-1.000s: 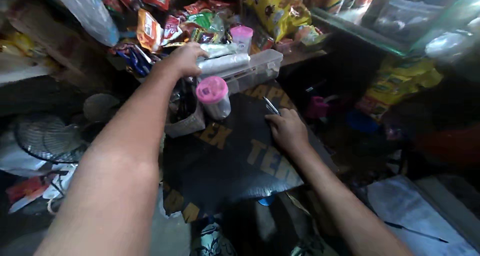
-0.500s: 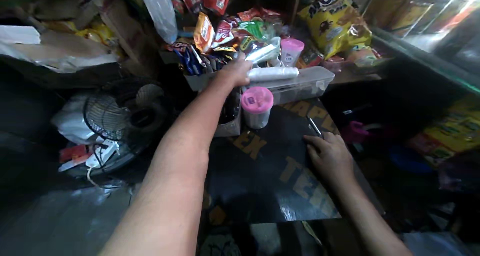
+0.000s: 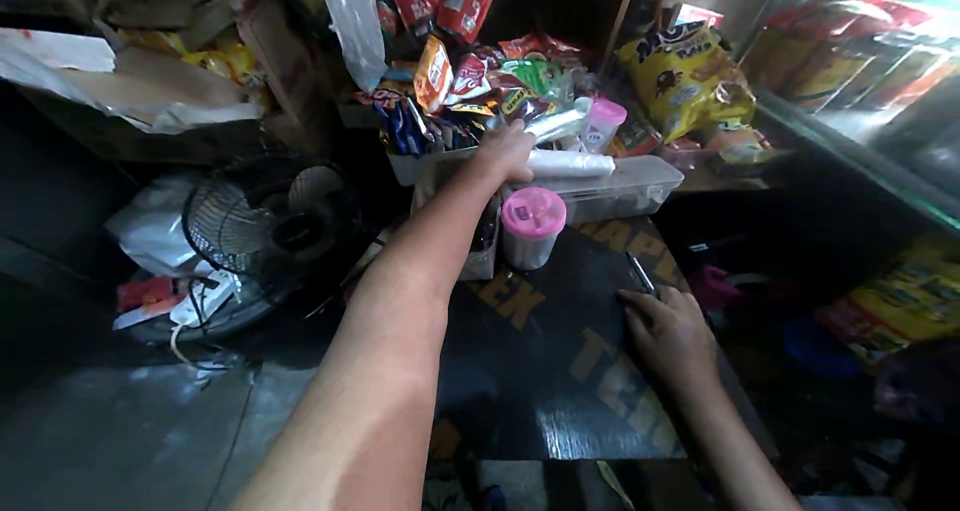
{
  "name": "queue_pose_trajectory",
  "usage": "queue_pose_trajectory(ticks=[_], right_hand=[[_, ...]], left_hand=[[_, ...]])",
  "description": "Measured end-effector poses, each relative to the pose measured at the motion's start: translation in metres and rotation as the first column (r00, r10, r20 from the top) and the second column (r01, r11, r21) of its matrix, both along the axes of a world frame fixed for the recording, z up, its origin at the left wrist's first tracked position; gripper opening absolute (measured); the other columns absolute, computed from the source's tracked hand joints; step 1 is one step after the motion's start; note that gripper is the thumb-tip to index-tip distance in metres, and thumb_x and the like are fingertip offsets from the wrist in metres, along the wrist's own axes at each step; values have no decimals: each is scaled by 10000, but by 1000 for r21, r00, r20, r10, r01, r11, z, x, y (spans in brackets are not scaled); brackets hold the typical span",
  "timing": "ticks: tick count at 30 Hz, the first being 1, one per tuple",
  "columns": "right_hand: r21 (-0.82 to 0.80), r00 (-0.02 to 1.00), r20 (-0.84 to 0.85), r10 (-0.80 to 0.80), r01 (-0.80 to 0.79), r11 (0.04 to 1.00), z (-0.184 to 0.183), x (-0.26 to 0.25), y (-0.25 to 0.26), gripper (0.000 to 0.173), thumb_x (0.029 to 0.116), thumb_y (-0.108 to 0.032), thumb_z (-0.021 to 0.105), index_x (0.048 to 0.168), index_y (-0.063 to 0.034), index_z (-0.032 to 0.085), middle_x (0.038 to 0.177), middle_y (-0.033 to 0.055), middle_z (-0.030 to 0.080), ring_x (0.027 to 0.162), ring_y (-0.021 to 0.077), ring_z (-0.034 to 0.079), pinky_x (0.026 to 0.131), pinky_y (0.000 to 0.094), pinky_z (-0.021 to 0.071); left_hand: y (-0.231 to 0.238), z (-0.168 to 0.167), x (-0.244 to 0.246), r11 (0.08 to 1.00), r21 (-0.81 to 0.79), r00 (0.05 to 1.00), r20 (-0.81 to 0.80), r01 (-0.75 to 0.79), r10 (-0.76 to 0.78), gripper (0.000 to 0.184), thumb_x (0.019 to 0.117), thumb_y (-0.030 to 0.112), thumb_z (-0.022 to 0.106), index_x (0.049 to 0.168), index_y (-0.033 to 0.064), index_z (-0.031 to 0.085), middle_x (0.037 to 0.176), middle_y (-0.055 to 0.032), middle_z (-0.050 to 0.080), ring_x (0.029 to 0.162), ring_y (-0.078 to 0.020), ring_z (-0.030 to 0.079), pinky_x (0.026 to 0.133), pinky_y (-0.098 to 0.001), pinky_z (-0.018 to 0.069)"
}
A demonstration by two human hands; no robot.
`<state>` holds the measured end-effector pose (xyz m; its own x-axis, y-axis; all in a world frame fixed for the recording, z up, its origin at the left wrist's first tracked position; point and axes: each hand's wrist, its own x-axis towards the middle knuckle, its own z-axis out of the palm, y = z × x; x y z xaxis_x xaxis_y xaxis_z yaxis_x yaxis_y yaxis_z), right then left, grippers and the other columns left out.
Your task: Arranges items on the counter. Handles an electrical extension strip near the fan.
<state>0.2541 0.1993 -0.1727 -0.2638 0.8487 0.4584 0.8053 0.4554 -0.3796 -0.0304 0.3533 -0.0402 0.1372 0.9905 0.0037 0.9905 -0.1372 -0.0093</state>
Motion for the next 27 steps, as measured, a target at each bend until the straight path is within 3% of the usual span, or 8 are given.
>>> queue_pose_trajectory(ticks=[4,8,11,19,22,27], right_hand=[[22,1000,-3,3,-3,1000,0,0,0,227,945,-51,617,1112,-45,771,1096,268,681,1038,477,638,835,591,531],[34,1000,-5,17,-17,999,-3,2,1,230,944,-67,617,1113,-47,772,1085,266,678,1019,469,637,828,579,530],[-17,1000,0,13,-13,1000,1,3,0,225,957,-67,623,1130,-54,767,1114,263,678,1062,463,636,867,582,532],[-22,1000,-18,-6,6,1000,-1,2,2,220,956,-62,633,1126,-64,772,1099,242,685,1050,450,639,850,576,534],[-23,1000,-16,-6,6,1000,-1,2,3,220,960,-66,623,1122,-67,772,1095,240,687,1048,447,641,848,571,535],[-26,1000,-21,-16,16,1000,-1,2,3,222,966,-75,617,1125,-73,771,1116,237,687,1067,439,640,858,573,534]], left_hand=[[-2,0,3,999,-32,999,22,-30,31,503,934,333,685,1357,69,620,1493,-228,456,1326,-427,499,1036,-640,422],[-9,6,17,993,-53,995,-16,-103,102,481,892,113,706,1358,35,616,1515,-239,430,1315,-455,499,1010,-660,436],[-10,4,23,994,-27,994,-32,-106,105,479,867,52,728,1332,9,625,1483,-254,461,1305,-471,498,1032,-668,407],[3,-10,0,998,55,999,28,-42,41,486,894,220,707,1358,102,624,1428,-198,535,1291,-403,534,1046,-650,394],[2,-15,-3,996,92,998,56,-7,2,423,949,255,649,1330,74,632,1420,-199,540,1287,-397,539,1033,-645,403],[-2,-14,-17,971,201,985,88,131,-151,384,975,164,603,1310,-22,607,1357,-231,558,1265,-403,555,1027,-580,455]])
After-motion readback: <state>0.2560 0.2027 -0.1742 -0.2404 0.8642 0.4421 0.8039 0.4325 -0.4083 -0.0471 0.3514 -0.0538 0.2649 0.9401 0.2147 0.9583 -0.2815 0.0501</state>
